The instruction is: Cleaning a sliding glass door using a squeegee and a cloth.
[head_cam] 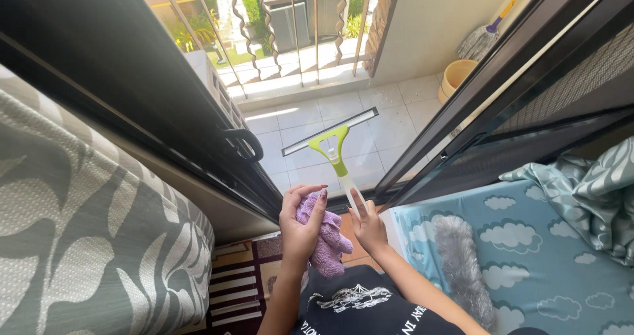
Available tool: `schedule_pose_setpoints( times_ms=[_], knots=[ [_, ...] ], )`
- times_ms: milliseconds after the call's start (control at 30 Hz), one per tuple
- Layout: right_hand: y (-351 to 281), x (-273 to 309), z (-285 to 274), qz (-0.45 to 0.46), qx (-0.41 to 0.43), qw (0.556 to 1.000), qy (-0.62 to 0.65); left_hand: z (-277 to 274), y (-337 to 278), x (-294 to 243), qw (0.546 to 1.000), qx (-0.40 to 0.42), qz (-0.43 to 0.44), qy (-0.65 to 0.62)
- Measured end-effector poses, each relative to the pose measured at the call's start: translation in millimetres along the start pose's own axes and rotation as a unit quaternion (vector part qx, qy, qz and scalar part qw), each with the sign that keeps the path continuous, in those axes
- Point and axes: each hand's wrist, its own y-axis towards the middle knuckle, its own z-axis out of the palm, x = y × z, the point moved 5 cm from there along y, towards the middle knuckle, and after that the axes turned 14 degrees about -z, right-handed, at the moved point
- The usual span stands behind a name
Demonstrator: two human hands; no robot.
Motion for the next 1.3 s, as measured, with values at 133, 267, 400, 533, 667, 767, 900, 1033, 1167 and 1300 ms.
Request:
schedule_pose_setpoints(
  times_ms=[133,267,400,533,667,767,900,1033,1167,1300],
  knots=[
    [-16.0,-4.6,-22.8,0.022,-0.033,0.999,0.027,10.9,5.8,12.5,1.000,0.008,0.004,-0.001],
    [-8.9,3.5,-56.4,-0.035,-0.115,0.991,0.058,18.9,11.3,26.0,1.000,0.002,0.004,0.005],
    [1.1,13.2,-91.3,-0.033,-0.174,0.974,0.145,18.7,19.5,33.6,0.996,-0.003,-0.022,-0.086],
    [6.7,21.1,-112.4,0.088,-0.186,0.852,0.481,10.6,39.0,37.7,0.974,0.015,-0.054,-0.221],
    [-3.9,44.1,-131.5,0.028,-0.148,0.870,0.469,7.0,60.4,51.0,0.958,0.040,-0.062,-0.276],
    [-16.9,55.9,-126.9,0.011,-0.081,0.877,0.474,4.3,81.8,85.6,0.967,0.040,-0.056,-0.244],
    [-29.3,67.8,-101.0,0.038,0.049,0.842,0.536,5.9,109.1,103.8,0.895,0.107,-0.057,-0.430],
    [-28.2,58.6,-90.0,0.064,0.092,0.855,0.506,20.1,81.1,38.1,0.859,0.161,-0.117,-0.472],
    [-26.4,36.5,-81.8,0.126,0.076,0.879,0.453,31.4,71.3,40.8,0.869,0.147,-0.164,-0.442],
    [-27.7,22.2,-80.8,0.080,0.059,0.932,0.347,31.5,78.5,83.4,0.872,0.148,-0.138,-0.446]
  ],
)
